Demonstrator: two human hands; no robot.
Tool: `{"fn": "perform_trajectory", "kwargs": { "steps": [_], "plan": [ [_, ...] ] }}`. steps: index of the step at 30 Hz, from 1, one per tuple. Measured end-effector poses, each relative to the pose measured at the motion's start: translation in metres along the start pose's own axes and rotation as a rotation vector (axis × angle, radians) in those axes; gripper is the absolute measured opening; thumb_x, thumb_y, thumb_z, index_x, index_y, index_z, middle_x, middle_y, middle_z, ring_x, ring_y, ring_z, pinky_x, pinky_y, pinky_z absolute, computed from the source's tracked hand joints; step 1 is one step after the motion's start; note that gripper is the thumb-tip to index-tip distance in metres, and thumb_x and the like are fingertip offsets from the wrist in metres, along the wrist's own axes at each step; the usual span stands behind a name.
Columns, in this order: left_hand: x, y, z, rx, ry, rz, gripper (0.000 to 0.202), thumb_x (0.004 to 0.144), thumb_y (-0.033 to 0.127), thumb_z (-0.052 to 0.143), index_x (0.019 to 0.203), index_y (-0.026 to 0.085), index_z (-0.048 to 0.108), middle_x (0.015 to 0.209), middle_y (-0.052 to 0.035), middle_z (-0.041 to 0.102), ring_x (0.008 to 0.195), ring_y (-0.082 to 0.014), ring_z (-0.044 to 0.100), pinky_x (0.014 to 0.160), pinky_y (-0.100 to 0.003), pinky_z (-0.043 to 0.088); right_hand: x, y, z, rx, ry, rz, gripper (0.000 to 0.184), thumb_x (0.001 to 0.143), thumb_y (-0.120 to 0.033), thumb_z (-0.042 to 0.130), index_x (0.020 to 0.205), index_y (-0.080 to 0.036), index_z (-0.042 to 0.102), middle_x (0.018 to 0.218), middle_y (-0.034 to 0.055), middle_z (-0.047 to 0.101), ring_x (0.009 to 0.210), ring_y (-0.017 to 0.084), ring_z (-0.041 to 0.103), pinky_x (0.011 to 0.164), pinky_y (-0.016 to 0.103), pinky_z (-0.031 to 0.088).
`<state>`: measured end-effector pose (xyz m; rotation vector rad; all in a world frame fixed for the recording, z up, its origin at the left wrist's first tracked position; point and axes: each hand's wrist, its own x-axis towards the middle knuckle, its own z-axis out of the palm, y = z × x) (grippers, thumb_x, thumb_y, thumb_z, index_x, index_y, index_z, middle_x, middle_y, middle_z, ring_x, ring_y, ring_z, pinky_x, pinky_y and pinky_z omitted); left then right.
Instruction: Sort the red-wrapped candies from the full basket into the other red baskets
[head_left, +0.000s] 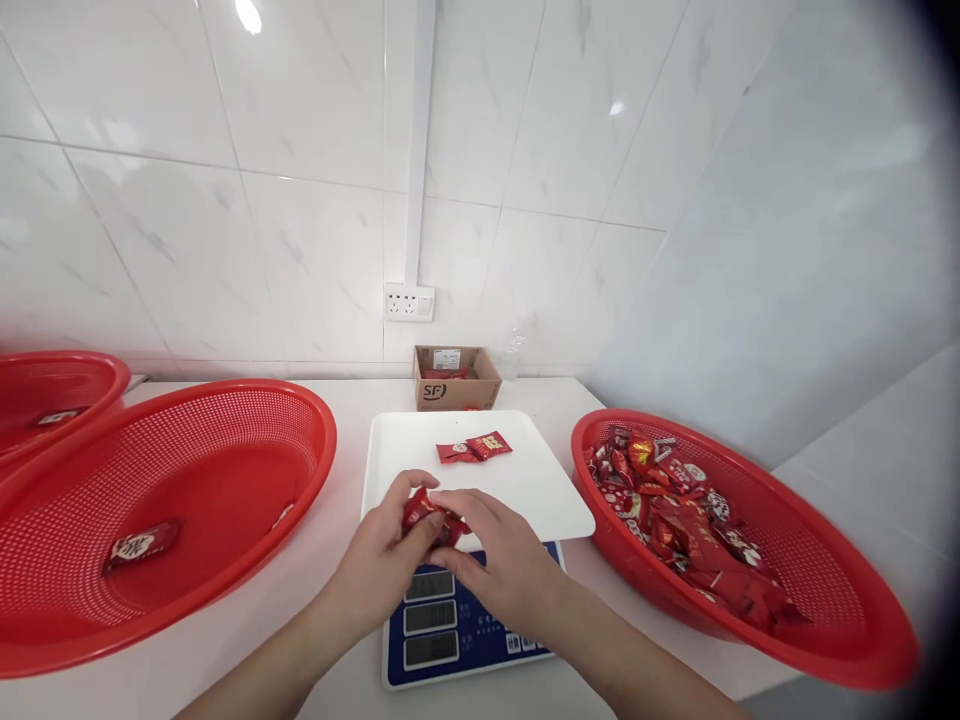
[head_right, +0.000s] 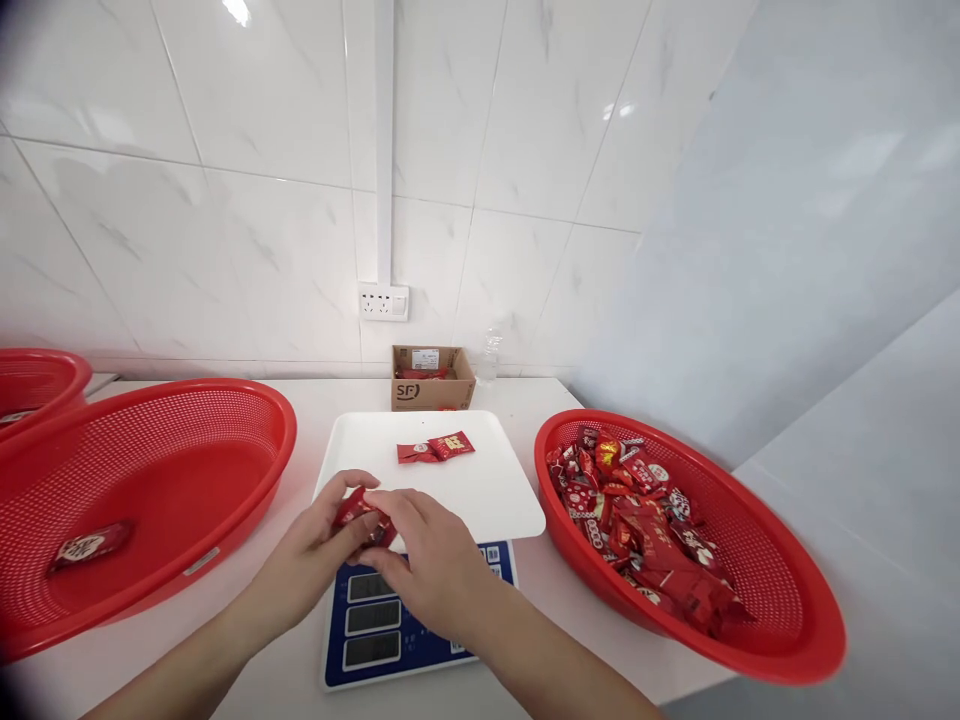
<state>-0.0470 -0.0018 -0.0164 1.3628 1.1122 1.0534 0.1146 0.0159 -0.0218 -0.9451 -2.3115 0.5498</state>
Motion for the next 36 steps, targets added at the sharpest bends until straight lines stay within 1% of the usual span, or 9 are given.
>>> {"fn": "perform_trajectory", "kwargs": {
  "steps": [5,8,13,16,18,22,25,29,36],
  "plan": [
    [-0.012,0.008,-0.057,0.345,0.379,0.049,0.042,0.082,0.049,0.046,0.115,0.024,0.041,0.083,-0.0019,0.061,0.070,-0.0174,0.058,0.061,-0.029,0.047,0.018,0.025,-0.013,-0.193,-0.030,0.077,0.035,0.088,-0.028,0.047,0.122,-0.018,0.051,0.118,0.0104,0.059,0.111,0.023,0.052,0.093,0.041,0.043],
    [-0.018,0.015,-0.098,0.739,0.588,-0.086,0.042,0.082,0.053,0.042,0.115,0.026,0.045,0.081,-0.0038,0.064,0.067,-0.0234,0.061,0.057,-0.032,0.045,0.037,0.046,-0.018,-0.352,-0.035,0.107,0.032,0.087,-0.019,0.047,0.118,-0.015,0.055,0.121,0.0106,0.058,0.115,0.025,0.047,0.098,0.043,0.037],
    [-0.023,0.019,-0.131,1.166,0.622,-0.298,0.058,0.085,0.055,0.029,0.133,0.023,0.031,0.074,-0.0080,0.065,0.066,-0.0330,0.060,0.049,-0.034,0.037,0.060,0.068,-0.011,-0.361,-0.101,0.044,0.026,0.085,-0.019,0.050,0.109,-0.017,0.060,0.113,0.0083,0.062,0.110,0.024,0.047,0.095,0.040,0.037],
    [-0.023,0.018,-0.123,1.132,0.580,-0.273,0.061,0.086,0.054,0.030,0.136,0.021,0.025,0.066,-0.0014,0.059,0.057,-0.0255,0.058,0.048,-0.030,0.036,0.065,0.072,-0.006,-0.347,-0.103,0.062,0.022,0.083,-0.014,0.051,0.101,-0.016,0.062,0.104,0.0107,0.064,0.106,0.025,0.049,0.091,0.041,0.037],
    [-0.021,0.017,-0.110,1.043,0.527,-0.182,0.056,0.085,0.055,0.033,0.131,0.022,0.033,0.063,0.0020,0.056,0.055,-0.0209,0.056,0.049,-0.028,0.038,0.064,0.070,-0.005,-0.325,-0.094,0.086,0.019,0.083,-0.013,0.047,0.094,-0.016,0.063,0.095,0.0111,0.065,0.100,0.025,0.051,0.088,0.041,0.038],
    [-0.007,0.015,-0.073,0.812,0.266,-0.004,0.044,0.084,0.053,0.039,0.117,0.026,0.048,0.070,0.0028,0.057,0.062,-0.0164,0.055,0.058,-0.027,0.042,0.055,0.050,-0.009,-0.226,-0.070,0.134,0.025,0.091,-0.021,0.034,0.090,-0.017,0.059,0.086,0.0067,0.064,0.083,0.019,0.055,0.075,0.034,0.043],
    [0.008,0.015,-0.044,0.682,0.091,0.066,0.039,0.085,0.052,0.040,0.108,0.025,0.054,0.075,0.0017,0.057,0.064,-0.0152,0.052,0.059,-0.026,0.040,0.043,0.030,-0.014,0.096,-0.047,0.171,0.029,0.095,-0.027,0.028,0.099,-0.018,0.055,0.084,0.0031,0.061,0.073,0.014,0.056,0.066,0.028,0.045],
    [0.024,0.019,-0.016,0.389,-0.088,0.112,0.036,0.084,0.052,0.041,0.077,0.020,0.054,0.067,0.0021,0.052,0.063,-0.0135,0.047,0.057,-0.025,0.039,0.028,0.012,-0.019,0.426,0.013,0.174,0.026,0.092,-0.035,0.038,0.108,-0.020,0.052,0.080,0.0005,0.057,0.066,0.012,0.051,0.061,0.026,0.042],
    [0.024,0.014,-0.002,0.162,-0.091,0.054,0.033,0.081,0.048,0.050,0.066,0.019,0.044,0.061,0.0049,0.044,0.058,-0.0108,0.043,0.055,-0.023,0.038,0.011,0.011,-0.012,0.463,0.114,0.206,0.023,0.090,-0.040,0.042,0.104,-0.023,0.048,0.063,-0.0051,0.048,0.054,0.010,0.043,0.051,0.023,0.036]
  ]
}}
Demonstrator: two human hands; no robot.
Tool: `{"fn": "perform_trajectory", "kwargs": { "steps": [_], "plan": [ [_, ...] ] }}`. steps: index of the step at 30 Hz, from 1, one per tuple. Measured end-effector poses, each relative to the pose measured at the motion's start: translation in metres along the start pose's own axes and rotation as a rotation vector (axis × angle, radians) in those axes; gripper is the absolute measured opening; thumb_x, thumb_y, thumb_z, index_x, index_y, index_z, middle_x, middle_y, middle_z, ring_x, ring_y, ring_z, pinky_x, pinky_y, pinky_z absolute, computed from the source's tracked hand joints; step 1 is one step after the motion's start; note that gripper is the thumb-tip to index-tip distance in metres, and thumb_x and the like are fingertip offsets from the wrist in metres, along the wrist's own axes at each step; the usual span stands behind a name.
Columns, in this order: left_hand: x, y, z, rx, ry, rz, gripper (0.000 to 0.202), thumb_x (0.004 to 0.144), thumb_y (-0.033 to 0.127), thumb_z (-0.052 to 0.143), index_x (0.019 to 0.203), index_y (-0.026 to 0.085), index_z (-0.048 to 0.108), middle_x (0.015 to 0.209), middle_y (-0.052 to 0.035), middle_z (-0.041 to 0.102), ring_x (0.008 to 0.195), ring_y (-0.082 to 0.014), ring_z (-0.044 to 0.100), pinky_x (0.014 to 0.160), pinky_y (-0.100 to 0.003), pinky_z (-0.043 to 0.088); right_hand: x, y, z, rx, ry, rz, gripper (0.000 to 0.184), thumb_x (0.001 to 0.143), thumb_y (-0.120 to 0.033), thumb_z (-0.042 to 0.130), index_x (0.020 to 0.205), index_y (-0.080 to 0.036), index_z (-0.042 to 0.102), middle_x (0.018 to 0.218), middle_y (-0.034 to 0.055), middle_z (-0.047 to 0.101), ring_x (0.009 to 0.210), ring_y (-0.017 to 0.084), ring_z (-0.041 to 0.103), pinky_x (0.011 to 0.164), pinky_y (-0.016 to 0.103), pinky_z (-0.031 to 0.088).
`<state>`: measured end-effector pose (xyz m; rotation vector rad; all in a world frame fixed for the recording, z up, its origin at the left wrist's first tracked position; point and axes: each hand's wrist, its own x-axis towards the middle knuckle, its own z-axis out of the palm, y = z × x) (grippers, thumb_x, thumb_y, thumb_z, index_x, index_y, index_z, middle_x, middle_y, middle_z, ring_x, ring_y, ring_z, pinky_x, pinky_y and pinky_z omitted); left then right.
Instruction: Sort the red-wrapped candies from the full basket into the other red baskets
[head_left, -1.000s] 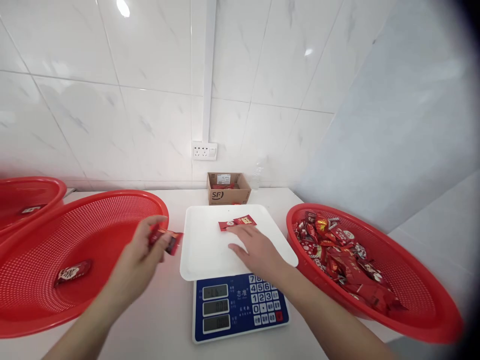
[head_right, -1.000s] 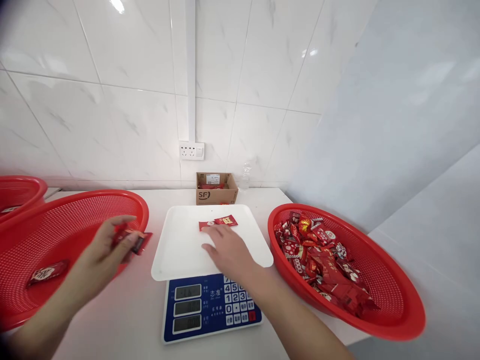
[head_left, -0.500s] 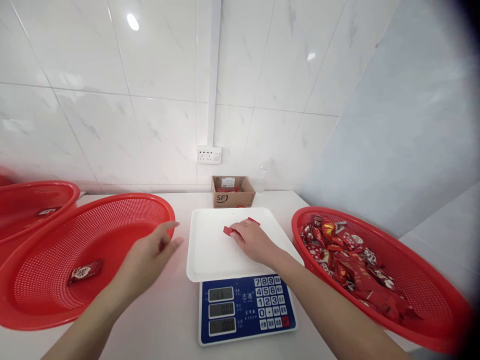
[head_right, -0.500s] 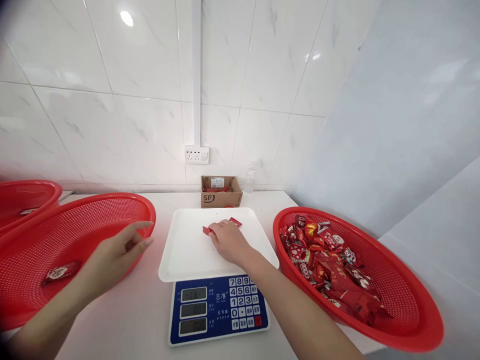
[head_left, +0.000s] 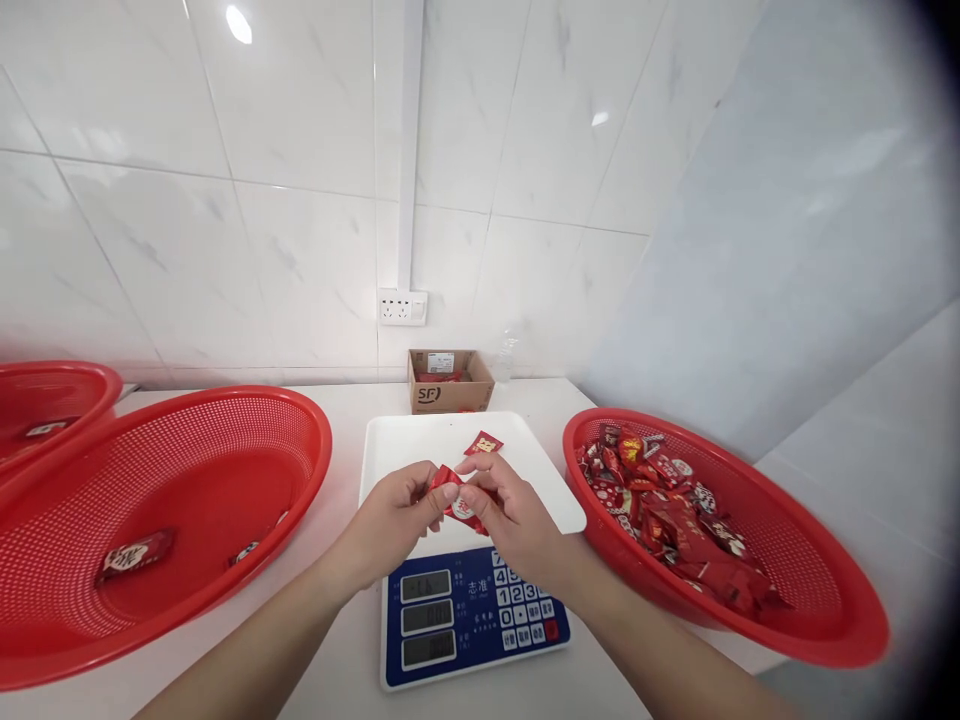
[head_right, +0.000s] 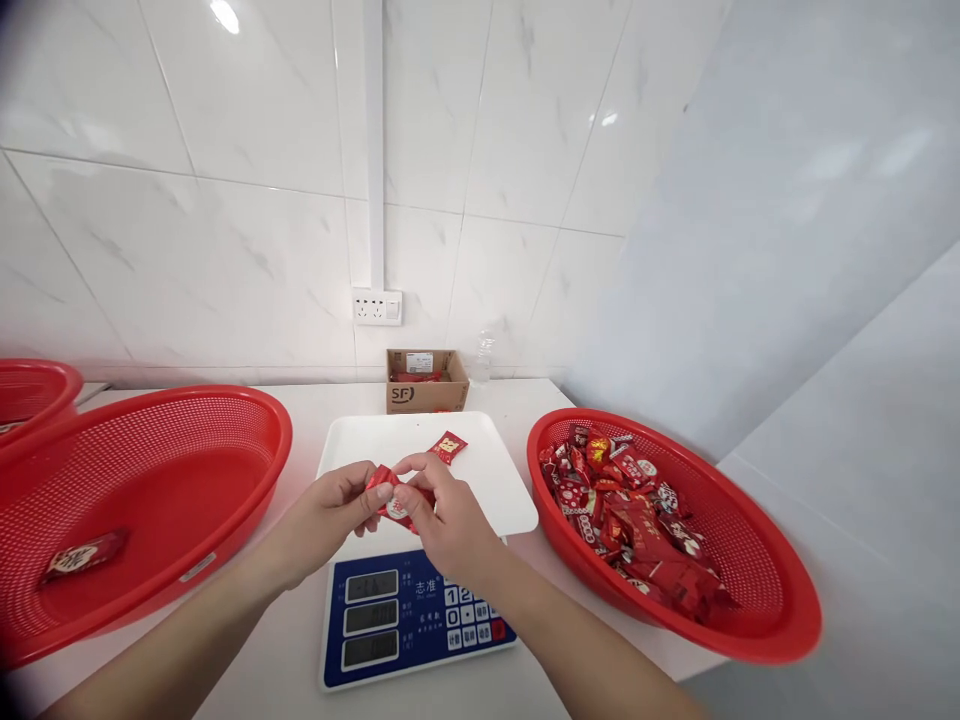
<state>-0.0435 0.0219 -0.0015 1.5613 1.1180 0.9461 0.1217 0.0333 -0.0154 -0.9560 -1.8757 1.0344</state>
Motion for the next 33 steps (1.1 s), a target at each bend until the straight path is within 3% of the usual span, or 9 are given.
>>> {"fn": "perform_trajectory", "kwargs": {
  "steps": [2,5,9,14,19,22,26,29,33],
  "plan": [
    [-0.006,-0.001,-0.005,0.042,0.049,0.011,0.033,0.081,0.048,0.048,0.065,0.019,0.045,0.060,0.0043,0.045,0.058,-0.0113,0.043,0.055,-0.023,0.038,0.002,0.002,0.000,-0.027,-0.011,0.028,0.027,0.089,-0.043,0.042,0.104,-0.022,0.048,0.063,-0.0048,0.050,0.055,0.011,0.048,0.053,0.024,0.039],
    [-0.018,0.004,-0.028,0.210,0.253,0.048,0.034,0.080,0.049,0.047,0.063,0.020,0.047,0.059,0.0034,0.046,0.058,-0.0125,0.044,0.053,-0.024,0.036,0.014,0.009,-0.010,-0.197,0.036,0.036,0.030,0.091,-0.043,0.036,0.107,-0.021,0.049,0.070,-0.0009,0.058,0.066,0.014,0.057,0.065,0.028,0.046],
    [-0.034,0.012,-0.077,0.678,0.623,-0.060,0.036,0.080,0.050,0.047,0.058,0.022,0.039,0.053,0.0041,0.040,0.051,-0.0135,0.040,0.048,-0.025,0.030,0.035,0.026,-0.033,-0.725,0.068,0.066,0.028,0.089,-0.030,0.043,0.112,-0.018,0.053,0.112,0.0100,0.060,0.106,0.022,0.053,0.088,0.036,0.041],
    [-0.038,0.003,-0.111,0.953,0.634,-0.259,0.025,0.083,0.046,0.039,0.077,0.023,0.047,0.076,-0.0024,0.059,0.062,-0.0213,0.054,0.050,-0.029,0.034,0.048,0.045,-0.041,-0.845,-0.028,0.118,0.025,0.080,-0.023,0.054,0.103,-0.015,0.062,0.114,0.0144,0.061,0.107,0.030,0.054,0.085,0.041,0.043],
    [-0.026,-0.008,-0.082,0.718,0.438,-0.137,0.027,0.082,0.047,0.042,0.087,0.024,0.054,0.082,-0.0026,0.062,0.072,-0.0212,0.057,0.058,-0.030,0.041,0.049,0.039,-0.036,-0.842,0.010,0.131,0.025,0.087,-0.019,0.041,0.092,-0.015,0.066,0.099,0.0137,0.068,0.093,0.027,0.062,0.079,0.039,0.046],
    [-0.020,-0.005,-0.051,0.304,0.190,-0.113,0.032,0.083,0.051,0.044,0.096,0.023,0.052,0.076,-0.0004,0.057,0.069,-0.0176,0.055,0.061,-0.029,0.044,0.036,0.024,-0.029,-0.752,0.048,0.067,0.032,0.092,-0.020,0.033,0.100,-0.019,0.064,0.104,0.0068,0.069,0.098,0.019,0.062,0.083,0.032,0.048],
    [-0.014,-0.002,-0.013,-0.382,-0.071,-0.207,0.044,0.084,0.055,0.042,0.116,0.024,0.041,0.084,-0.0018,0.054,0.071,-0.0154,0.057,0.058,-0.030,0.050,0.006,0.003,-0.012,-0.554,0.109,-0.336,0.029,0.092,-0.021,0.036,0.104,-0.021,0.062,0.105,0.0069,0.068,0.099,0.016,0.062,0.086,0.032,0.050],
    [-0.012,-0.002,0.005,-0.521,-0.083,-0.153,0.041,0.081,0.049,0.054,0.112,0.024,0.045,0.086,-0.0009,0.052,0.074,-0.0132,0.056,0.065,-0.030,0.052,-0.015,-0.008,-0.003,-0.546,0.048,-0.526,0.027,0.089,-0.015,0.040,0.100,-0.022,0.064,0.107,0.0084,0.067,0.102,0.019,0.061,0.088,0.035,0.051],
    [-0.016,-0.001,0.009,-0.418,-0.043,-0.054,0.050,0.081,0.039,0.059,0.126,0.028,0.040,0.088,0.0004,0.053,0.075,-0.0118,0.054,0.071,-0.029,0.051,-0.024,-0.013,-0.004,-0.466,0.102,-0.329,0.023,0.088,-0.022,0.046,0.103,-0.024,0.063,0.113,0.0089,0.064,0.104,0.021,0.060,0.088,0.038,0.051]
  ]
}}
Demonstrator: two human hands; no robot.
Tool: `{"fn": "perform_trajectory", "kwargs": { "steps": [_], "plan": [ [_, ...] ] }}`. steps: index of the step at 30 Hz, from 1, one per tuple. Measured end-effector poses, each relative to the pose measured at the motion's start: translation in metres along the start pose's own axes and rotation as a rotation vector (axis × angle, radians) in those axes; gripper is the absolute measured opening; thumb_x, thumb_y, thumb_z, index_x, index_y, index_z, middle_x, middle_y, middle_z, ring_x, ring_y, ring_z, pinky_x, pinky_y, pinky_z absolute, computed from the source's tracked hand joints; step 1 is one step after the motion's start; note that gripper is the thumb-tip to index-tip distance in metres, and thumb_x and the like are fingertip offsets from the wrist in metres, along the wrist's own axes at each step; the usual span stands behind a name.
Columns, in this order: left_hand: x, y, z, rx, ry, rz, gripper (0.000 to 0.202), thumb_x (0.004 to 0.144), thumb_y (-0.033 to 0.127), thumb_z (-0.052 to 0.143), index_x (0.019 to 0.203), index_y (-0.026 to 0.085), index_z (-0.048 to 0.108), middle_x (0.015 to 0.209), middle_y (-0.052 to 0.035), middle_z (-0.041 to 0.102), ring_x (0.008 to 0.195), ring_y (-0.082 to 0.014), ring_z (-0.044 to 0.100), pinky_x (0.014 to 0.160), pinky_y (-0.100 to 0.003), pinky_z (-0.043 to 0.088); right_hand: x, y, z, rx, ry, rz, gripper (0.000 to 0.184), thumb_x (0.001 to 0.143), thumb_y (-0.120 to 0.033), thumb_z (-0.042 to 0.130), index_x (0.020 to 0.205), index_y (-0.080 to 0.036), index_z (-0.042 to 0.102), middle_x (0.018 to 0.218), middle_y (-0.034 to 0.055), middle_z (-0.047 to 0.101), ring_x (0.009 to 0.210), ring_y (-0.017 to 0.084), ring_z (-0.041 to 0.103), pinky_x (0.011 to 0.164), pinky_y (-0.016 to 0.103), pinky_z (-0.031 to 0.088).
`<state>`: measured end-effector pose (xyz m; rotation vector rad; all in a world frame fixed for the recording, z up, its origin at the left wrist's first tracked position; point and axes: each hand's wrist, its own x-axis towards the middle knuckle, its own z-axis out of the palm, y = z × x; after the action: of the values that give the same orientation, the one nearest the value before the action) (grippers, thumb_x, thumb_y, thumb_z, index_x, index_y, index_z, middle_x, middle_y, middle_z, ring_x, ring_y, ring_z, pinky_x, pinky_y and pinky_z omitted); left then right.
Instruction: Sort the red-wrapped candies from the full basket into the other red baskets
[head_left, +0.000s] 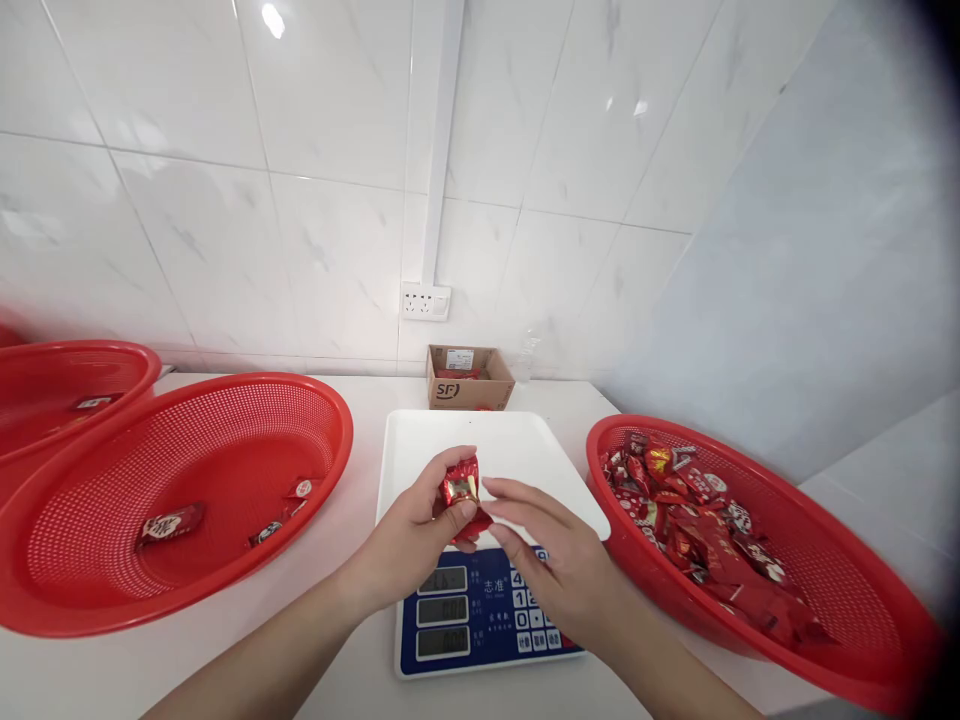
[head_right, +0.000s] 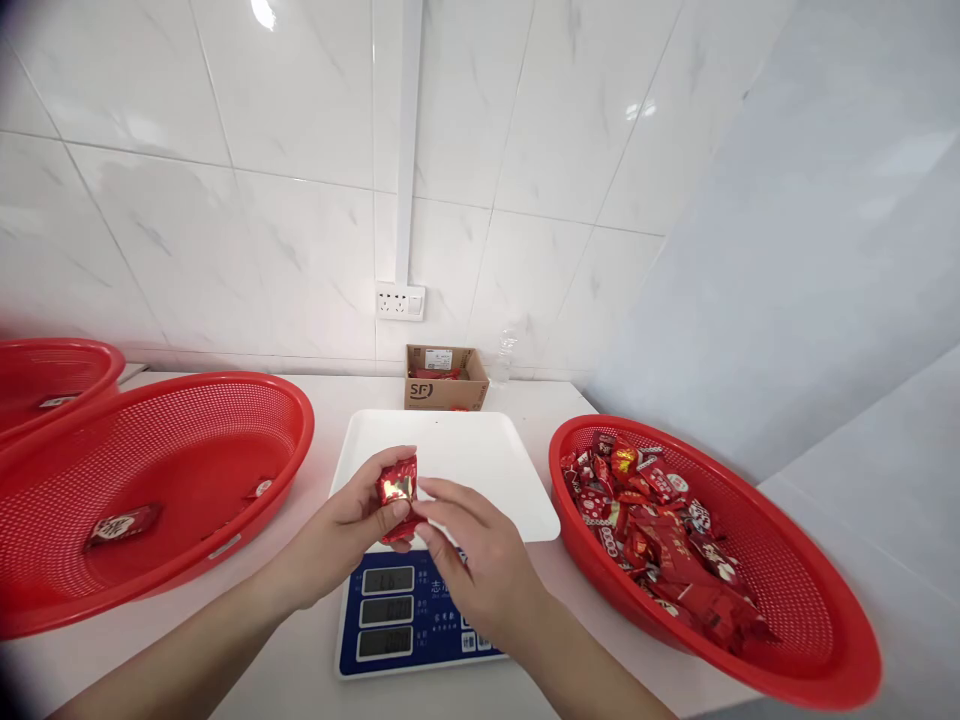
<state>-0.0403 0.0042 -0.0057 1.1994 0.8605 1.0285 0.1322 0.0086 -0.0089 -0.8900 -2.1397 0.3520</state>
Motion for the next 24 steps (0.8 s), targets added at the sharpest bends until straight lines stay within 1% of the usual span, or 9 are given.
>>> {"fn": "perform_trajectory", "kwargs": {
  "steps": [2,3,4,6,9,12,16,20,24],
  "plan": [
    [-0.004,0.001,-0.001,0.065,-0.024,-0.008,0.058,0.083,0.035,0.056,0.135,0.030,0.031,0.089,-0.0003,0.054,0.077,-0.0132,0.054,0.071,-0.031,0.051,0.002,0.001,-0.001,0.102,-0.008,0.214,0.026,0.088,-0.031,0.047,0.109,-0.023,0.059,0.110,0.0095,0.064,0.096,0.020,0.062,0.081,0.037,0.053],
    [-0.007,0.001,-0.001,0.090,-0.045,-0.018,0.061,0.083,0.034,0.055,0.138,0.032,0.027,0.090,-0.0009,0.056,0.078,-0.0140,0.055,0.072,-0.032,0.051,0.004,0.002,-0.001,0.181,-0.046,0.307,0.027,0.087,-0.035,0.047,0.109,-0.022,0.058,0.106,0.0091,0.065,0.091,0.020,0.063,0.076,0.035,0.054],
    [-0.009,0.000,-0.001,0.116,-0.066,-0.027,0.064,0.084,0.032,0.054,0.140,0.033,0.024,0.092,-0.0014,0.057,0.080,-0.0147,0.055,0.073,-0.033,0.051,0.006,0.002,0.001,0.268,-0.097,0.378,0.027,0.087,-0.038,0.047,0.105,-0.021,0.058,0.099,0.0080,0.066,0.084,0.018,0.063,0.071,0.032,0.054],
    [-0.012,-0.002,-0.001,0.154,-0.093,-0.044,0.070,0.083,0.028,0.055,0.142,0.035,0.017,0.095,-0.0022,0.060,0.080,-0.0156,0.056,0.073,-0.035,0.050,0.010,0.000,0.004,0.399,-0.186,0.447,0.025,0.085,-0.042,0.048,0.089,-0.020,0.060,0.085,0.0049,0.065,0.074,0.016,0.061,0.062,0.028,0.051],
    [-0.013,-0.005,0.000,0.148,-0.064,-0.051,0.080,0.080,0.025,0.059,0.143,0.036,0.011,0.093,-0.0014,0.060,0.077,-0.0152,0.056,0.070,-0.033,0.049,0.014,-0.004,0.011,0.417,-0.165,0.482,0.026,0.082,-0.044,0.051,0.072,-0.020,0.054,0.071,0.0009,0.058,0.065,0.015,0.055,0.057,0.026,0.046],
    [-0.013,-0.005,0.001,0.124,0.003,-0.051,0.082,0.078,0.027,0.062,0.142,0.035,0.013,0.091,-0.0002,0.058,0.076,-0.0143,0.055,0.067,-0.029,0.047,0.017,-0.007,0.013,0.425,-0.138,0.494,0.028,0.081,-0.046,0.051,0.069,-0.020,0.050,0.067,-0.0014,0.053,0.060,0.013,0.049,0.054,0.025,0.041],
    [-0.015,0.000,0.003,0.141,0.063,-0.043,0.073,0.079,0.032,0.061,0.140,0.029,0.021,0.083,0.0015,0.055,0.074,-0.0128,0.053,0.068,-0.028,0.044,0.018,-0.006,0.012,0.416,-0.131,0.456,0.030,0.083,-0.045,0.046,0.067,-0.020,0.050,0.066,-0.0013,0.050,0.060,0.012,0.045,0.054,0.025,0.038],
    [-0.016,0.003,0.004,0.111,0.076,-0.035,0.068,0.077,0.035,0.061,0.136,0.028,0.028,0.076,0.0035,0.053,0.072,-0.0128,0.050,0.069,-0.028,0.043,0.016,-0.003,0.013,0.378,-0.109,0.472,0.034,0.084,-0.049,0.045,0.066,-0.020,0.050,0.066,-0.0011,0.051,0.063,0.013,0.046,0.057,0.025,0.039],
    [-0.016,0.005,0.001,0.139,-0.003,-0.050,0.066,0.076,0.030,0.062,0.134,0.028,0.029,0.073,0.0044,0.049,0.066,-0.0113,0.046,0.064,-0.027,0.040,0.014,0.001,0.015,0.434,-0.199,0.492,0.038,0.082,-0.054,0.046,0.067,-0.020,0.046,0.062,-0.0029,0.048,0.058,0.012,0.043,0.054,0.025,0.037]
  ]
}}
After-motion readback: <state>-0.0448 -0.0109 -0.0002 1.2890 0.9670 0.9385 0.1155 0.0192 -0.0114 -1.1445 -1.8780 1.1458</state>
